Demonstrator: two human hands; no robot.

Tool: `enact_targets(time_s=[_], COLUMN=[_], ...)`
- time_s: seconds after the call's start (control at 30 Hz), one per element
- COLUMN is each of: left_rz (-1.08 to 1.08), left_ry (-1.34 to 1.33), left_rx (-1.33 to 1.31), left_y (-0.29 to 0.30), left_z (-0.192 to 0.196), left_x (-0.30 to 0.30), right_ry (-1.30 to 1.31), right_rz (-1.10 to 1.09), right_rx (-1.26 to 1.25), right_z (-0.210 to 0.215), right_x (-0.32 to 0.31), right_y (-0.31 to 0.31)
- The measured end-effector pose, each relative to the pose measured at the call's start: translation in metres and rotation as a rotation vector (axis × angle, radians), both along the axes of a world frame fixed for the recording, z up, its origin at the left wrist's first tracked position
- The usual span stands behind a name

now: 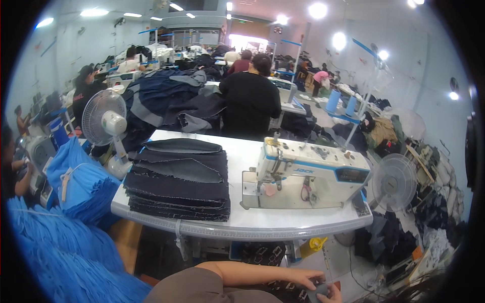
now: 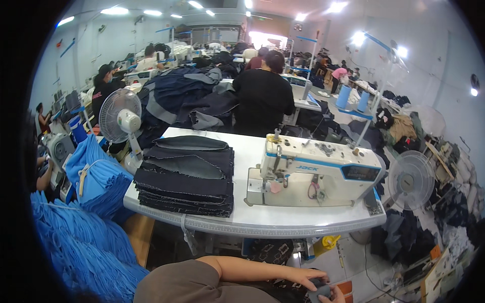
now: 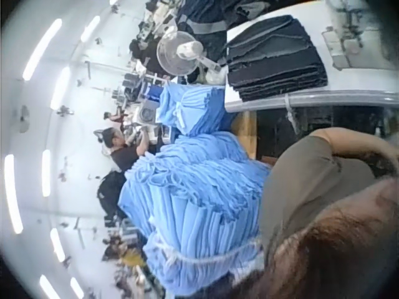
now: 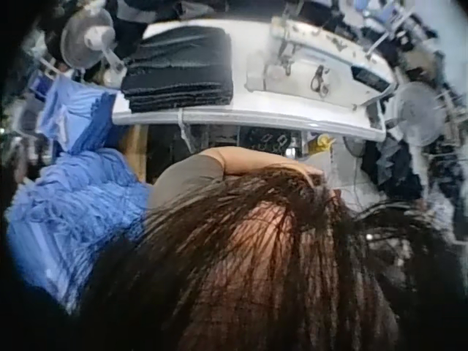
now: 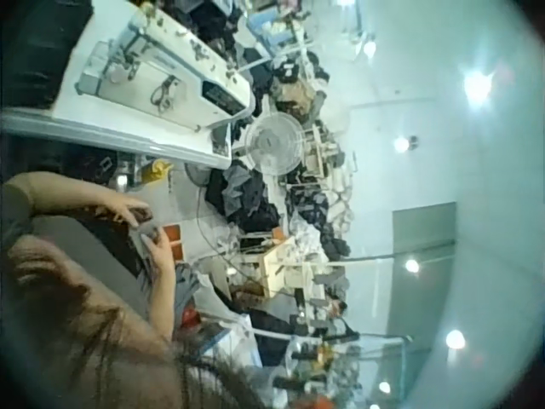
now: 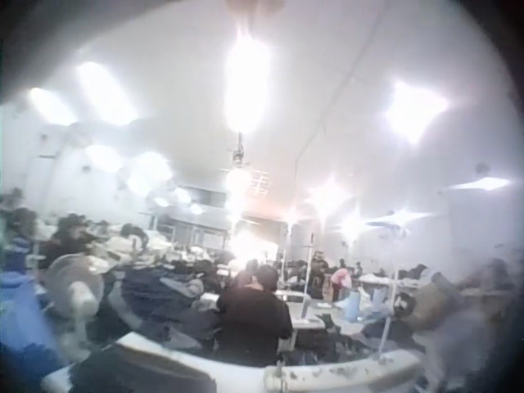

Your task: The person handles and folds various fabric pieces by hand, smoothing and laying out a fabric strip on the sewing table.

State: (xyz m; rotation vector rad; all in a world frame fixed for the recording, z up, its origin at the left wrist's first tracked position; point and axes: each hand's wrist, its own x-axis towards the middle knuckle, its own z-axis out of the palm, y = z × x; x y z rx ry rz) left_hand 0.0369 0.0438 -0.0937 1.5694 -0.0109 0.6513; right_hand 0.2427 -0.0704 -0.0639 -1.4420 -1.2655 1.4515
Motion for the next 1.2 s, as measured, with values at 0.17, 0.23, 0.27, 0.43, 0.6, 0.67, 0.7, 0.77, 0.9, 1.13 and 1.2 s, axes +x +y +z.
enact_targets(time_s=[0.17,0.23,0.27,0.43,0.6,0.67,0.7,0.77,0.9,1.13,1.2], left_rz=[-0.175,-0.180,-0.098,0.077,0.154,0.124,0.103,0.090,0.055,0.081,-0.241], left_ry=[0.061,0.056,0.090,0.087,0.050,0.100,0.152,0.112,0.135,0.335,0.571], left_rx=[-0.173,-0.199,-0.108,0.074,0.174,0.150,0.120,0.069,0.100,0.291,0.089], left_y=[-0.007,-0.004,-0.001,0.006,0.017,0.016,0.014,0.007,-0.008,0.014,0.013], left_z=[0.003,0.002,0.004,0.009,0.006,0.023,0.033,0.043,0.068,0.024,0.068], left_x=[0.003,0.006,0.006,0.004,0.006,0.001,-0.002,-0.004,-0.010,-0.006,-0.020], right_ry=[-0.807,-0.341,-0.343,-0.384,-0.863,-0.382,-0.357,-0.779,-0.168,-0.158,-0.250], right_rz=[0.174,0.029,0.034,-0.013,0.223,0.106,0.087,0.373,0.082,-0.278,-0.155], right_rx=[0.595,0.137,0.137,0.075,0.346,-0.339,0.014,0.732,-0.038,0.266,0.240], right_z=[-0.027,-0.013,-0.015,-0.003,0.022,0.025,0.018,0.021,0.062,0.058,0.058], right_x=[0.017,0.019,0.019,0.006,0.008,0.009,0.006,0.006,-0.015,-0.047,-0.037], right_y=[0.009,0.015,0.016,0.016,0.029,0.029,0.025,0.028,0.017,0.012,0.015])
